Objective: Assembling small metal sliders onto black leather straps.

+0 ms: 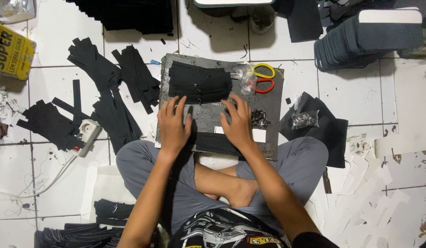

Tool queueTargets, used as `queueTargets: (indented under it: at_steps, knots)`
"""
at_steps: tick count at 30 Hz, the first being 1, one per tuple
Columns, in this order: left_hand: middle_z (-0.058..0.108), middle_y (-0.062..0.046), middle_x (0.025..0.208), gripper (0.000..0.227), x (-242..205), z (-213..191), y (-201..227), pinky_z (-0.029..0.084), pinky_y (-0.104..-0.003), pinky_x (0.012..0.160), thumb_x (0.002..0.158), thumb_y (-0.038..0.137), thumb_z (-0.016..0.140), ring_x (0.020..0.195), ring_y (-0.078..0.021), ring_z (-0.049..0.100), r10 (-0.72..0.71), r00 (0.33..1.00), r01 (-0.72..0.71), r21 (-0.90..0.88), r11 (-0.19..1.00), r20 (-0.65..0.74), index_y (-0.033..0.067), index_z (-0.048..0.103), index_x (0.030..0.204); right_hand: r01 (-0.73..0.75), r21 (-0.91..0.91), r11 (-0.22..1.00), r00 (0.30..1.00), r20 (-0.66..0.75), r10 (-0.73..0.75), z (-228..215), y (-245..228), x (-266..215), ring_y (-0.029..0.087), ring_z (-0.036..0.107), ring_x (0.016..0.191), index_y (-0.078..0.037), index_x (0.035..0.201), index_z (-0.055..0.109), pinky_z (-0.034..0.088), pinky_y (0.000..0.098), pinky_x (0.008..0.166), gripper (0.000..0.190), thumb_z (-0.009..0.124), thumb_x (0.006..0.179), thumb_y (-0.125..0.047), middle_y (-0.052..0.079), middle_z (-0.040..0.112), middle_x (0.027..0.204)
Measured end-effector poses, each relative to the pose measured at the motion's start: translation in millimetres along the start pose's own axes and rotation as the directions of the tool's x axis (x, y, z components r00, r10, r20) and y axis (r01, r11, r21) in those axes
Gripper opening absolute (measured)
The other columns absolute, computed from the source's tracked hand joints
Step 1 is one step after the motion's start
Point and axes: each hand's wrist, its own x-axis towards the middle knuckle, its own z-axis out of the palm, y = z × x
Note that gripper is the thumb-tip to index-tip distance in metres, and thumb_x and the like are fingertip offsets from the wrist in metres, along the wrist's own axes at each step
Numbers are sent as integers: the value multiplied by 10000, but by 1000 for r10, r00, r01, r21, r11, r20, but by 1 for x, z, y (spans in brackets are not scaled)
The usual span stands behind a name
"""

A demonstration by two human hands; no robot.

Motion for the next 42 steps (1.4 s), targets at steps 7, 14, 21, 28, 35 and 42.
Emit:
queueTargets:
  at_steps: [7, 14, 21, 28, 35, 42]
  knots:
    - [669, -44, 1130, 285, -60, -36, 13, 462, -414, 908, 924, 207, 693, 1097, -267, 622, -101, 993, 108, -127, 986, 59, 139, 699, 1200, 15, 41, 999, 998, -65, -12, -19, 11, -84, 255, 634, 1026, -136, 1101, 737, 463, 395, 872, 233, 748, 871, -100, 31, 651, 1081]
    - [682, -21, 1034, 238, -111, -42, 48, 461, -394, 813, 906, 209, 712, 1017, -246, 629, -114, 986, 129, -130, 983, 121, 181, 728, 1141, 64, -7, 998, 992, 111, -63, -15, -4, -109, 244, 614, 1064, -97, 1119, 732, 445, 381, 891, 206, 723, 917, -139, 53, 659, 1075]
    - [668, -53, 1294, 331, -120, -48, 84, 438, -429, 947, 907, 201, 685, 1189, -290, 572, -49, 962, 82, -112, 990, 268, 147, 704, 1233, 147, -156, 977, 983, 133, -127, 2, 5, -110, 252, 581, 1004, -85, 1118, 719, 419, 385, 863, 263, 761, 877, -180, 60, 620, 1004]
    - [664, -31, 1296, 361, -125, -35, 90, 434, -431, 917, 896, 264, 669, 1182, -280, 573, -74, 947, 86, -24, 996, 313, 158, 686, 1240, 148, -123, 981, 988, 48, -143, 3, 7, -112, 204, 596, 915, -129, 986, 741, 428, 340, 825, 76, 722, 913, -137, 9, 618, 880]
    - [682, -35, 1176, 299, -122, -36, 98, 435, -387, 836, 918, 249, 678, 1119, -262, 586, -108, 957, 144, -120, 982, 268, 155, 714, 1200, -108, 197, 975, 993, -25, 115, -5, -2, -115, 234, 637, 882, -111, 932, 750, 485, 348, 796, 48, 752, 891, -84, 26, 660, 865]
    - [764, -118, 968, 207, -104, -26, 107, 547, -403, 789, 970, 244, 677, 926, -326, 703, -342, 823, 558, -532, 638, 454, 145, 794, 1109, -354, 421, 835, 925, 26, 378, -12, -7, -122, 186, 684, 787, -141, 996, 788, 525, 321, 710, 92, 763, 911, -119, 65, 723, 827]
